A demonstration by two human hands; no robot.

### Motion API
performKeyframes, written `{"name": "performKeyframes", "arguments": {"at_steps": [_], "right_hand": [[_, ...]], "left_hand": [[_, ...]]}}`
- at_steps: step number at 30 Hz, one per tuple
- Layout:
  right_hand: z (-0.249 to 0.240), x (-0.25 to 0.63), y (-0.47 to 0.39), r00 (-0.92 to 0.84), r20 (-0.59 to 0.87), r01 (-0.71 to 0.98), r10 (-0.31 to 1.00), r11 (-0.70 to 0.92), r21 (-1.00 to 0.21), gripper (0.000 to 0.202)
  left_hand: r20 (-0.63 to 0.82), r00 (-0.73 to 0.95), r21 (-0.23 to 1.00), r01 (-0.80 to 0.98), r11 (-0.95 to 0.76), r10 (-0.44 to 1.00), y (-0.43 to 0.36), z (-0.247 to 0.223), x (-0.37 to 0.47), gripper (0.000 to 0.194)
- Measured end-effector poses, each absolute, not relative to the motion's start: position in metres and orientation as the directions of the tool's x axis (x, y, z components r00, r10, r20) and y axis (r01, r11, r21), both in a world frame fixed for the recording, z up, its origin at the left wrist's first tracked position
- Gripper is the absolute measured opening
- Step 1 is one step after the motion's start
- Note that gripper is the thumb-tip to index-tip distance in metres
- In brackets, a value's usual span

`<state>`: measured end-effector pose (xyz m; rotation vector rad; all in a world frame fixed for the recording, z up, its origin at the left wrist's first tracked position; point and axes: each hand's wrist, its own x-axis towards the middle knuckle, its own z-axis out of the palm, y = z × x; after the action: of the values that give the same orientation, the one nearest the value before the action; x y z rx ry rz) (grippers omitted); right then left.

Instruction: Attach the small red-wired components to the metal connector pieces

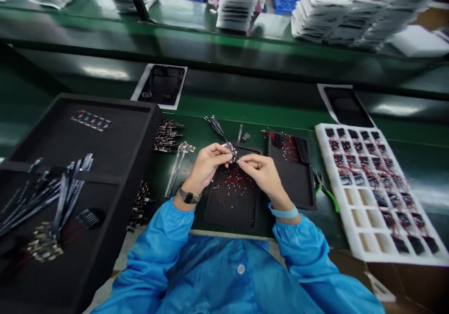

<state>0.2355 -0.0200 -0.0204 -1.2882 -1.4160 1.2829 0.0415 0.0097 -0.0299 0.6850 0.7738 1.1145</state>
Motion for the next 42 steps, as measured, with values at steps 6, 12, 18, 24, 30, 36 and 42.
{"name": "performKeyframes", "arguments": {"at_steps": [6,12,18,24,30,36,42], "right_hand": [[-0.019,0.233,-0.02,-0.145,-0.037,0.2,0.989,-0.007,-0.98,0.033],[-0.015,0.233,-0.021,-0.166,-0.026,0.224,0.986,0.012,-0.974,0.03],[-0.013,0.24,-0.019,-0.234,-0.079,0.328,0.969,0.002,-0.945,0.032],[-0.013,0.242,-0.019,-0.246,-0.109,0.367,0.963,-0.011,-0.93,0.035],[-0.012,0.243,-0.02,-0.249,-0.163,0.283,0.955,-0.09,-0.955,0.038],[-0.013,0.245,-0.021,-0.283,-0.18,0.218,0.942,-0.12,-0.969,0.039],[-0.012,0.242,-0.023,-0.277,-0.164,0.175,0.947,-0.118,-0.977,0.036]], "left_hand": [[-0.209,0.264,0.827,-0.466,0.314,0.942,0.007,-0.03,0.044,0.03],[-0.209,0.248,0.857,-0.42,0.299,0.946,0.006,-0.027,0.045,0.031],[-0.218,0.209,0.9,-0.334,0.279,0.953,0.005,-0.029,0.046,0.035],[-0.213,0.195,0.925,-0.276,0.262,0.957,0.004,-0.034,0.048,0.034],[-0.226,0.283,0.893,-0.322,0.314,0.932,0.007,-0.032,0.043,0.034],[-0.265,0.396,0.839,-0.356,0.413,0.879,0.008,-0.032,0.04,0.036],[-0.282,0.417,0.814,-0.373,0.445,0.864,0.008,-0.032,0.039,0.036]]}}
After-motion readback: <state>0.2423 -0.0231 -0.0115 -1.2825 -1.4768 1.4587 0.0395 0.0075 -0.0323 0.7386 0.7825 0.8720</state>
